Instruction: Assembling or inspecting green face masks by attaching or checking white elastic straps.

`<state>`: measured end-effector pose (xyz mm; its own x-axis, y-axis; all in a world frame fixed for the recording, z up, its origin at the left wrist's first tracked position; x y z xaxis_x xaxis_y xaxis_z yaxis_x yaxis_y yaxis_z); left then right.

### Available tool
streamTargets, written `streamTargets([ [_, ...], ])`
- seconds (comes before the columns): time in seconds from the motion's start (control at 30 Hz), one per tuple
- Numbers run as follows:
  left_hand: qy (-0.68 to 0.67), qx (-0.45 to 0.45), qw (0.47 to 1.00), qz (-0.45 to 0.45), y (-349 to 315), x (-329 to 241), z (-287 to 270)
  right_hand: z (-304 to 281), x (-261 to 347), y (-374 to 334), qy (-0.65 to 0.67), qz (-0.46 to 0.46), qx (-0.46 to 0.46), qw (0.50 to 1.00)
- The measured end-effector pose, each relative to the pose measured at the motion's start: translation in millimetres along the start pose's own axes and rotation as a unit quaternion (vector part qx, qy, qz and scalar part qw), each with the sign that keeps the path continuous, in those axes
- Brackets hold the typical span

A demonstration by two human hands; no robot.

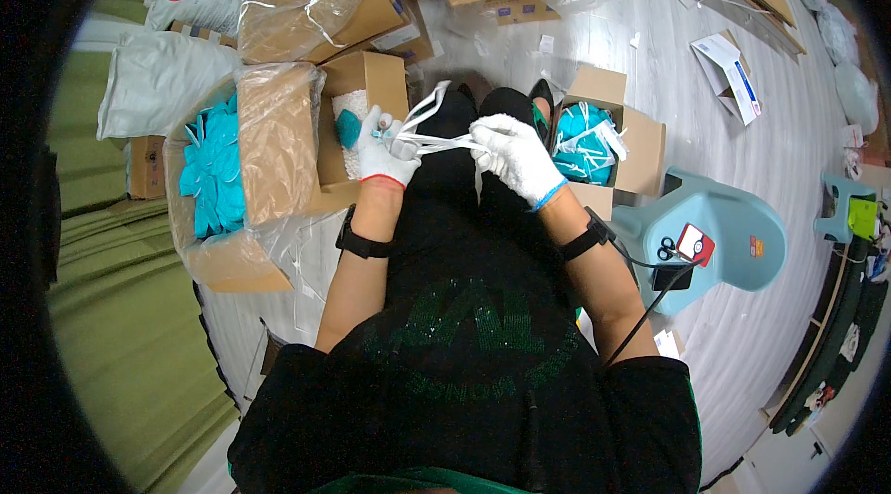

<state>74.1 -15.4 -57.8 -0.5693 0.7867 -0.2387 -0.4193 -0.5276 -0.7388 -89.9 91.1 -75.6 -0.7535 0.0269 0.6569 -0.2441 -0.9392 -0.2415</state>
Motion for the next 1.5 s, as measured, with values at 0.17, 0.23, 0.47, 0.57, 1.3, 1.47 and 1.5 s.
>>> streamTargets([
  [0.17, 0.005, 0.054, 0.998, -0.042, 5, 8, -12, -10, -24, -5, 0.031, 0.039, -0.065, 0.997],
  [0.23, 0.029, 0.104, 0.993, -0.046, -2, 8, -7, -11, -30, -5, 0.077, 0.083, -0.070, 0.991],
  [0.47, 0.206, 0.274, 0.938, -0.058, -48, 7, 12, 0, -58, -17, 0.214, 0.264, 0.064, 0.938],
  [0.57, 0.271, 0.286, 0.917, -0.062, -61, 8, 13, 12, -61, -20, 0.239, 0.268, 0.121, 0.926],
  [1.3, 0.298, -0.057, 0.951, -0.051, -21, -18, -131, 30, -27, -21, -0.263, -0.037, -0.038, 0.963],
  [1.47, 0.778, -0.271, 0.418, 0.383, -60, -76, -78, 34, -34, -14, -0.375, -0.076, 0.033, 0.923],
  [1.5, 0.738, -0.147, 0.534, 0.386, -68, -70, -50, 38, -34, -15, -0.393, -0.061, 0.054, 0.916],
])
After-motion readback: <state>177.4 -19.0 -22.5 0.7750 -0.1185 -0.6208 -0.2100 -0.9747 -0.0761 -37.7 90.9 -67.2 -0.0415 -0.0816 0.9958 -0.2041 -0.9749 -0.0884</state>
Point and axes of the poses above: each hand's wrist, its own y-axis towards the middle knuckle, its own z-axis out of the palm, x = y × z, the point moved 4 cm from there along y, towards the middle knuckle, and after that the axes turned 14 degrees about -z, right-handed, at the moved point
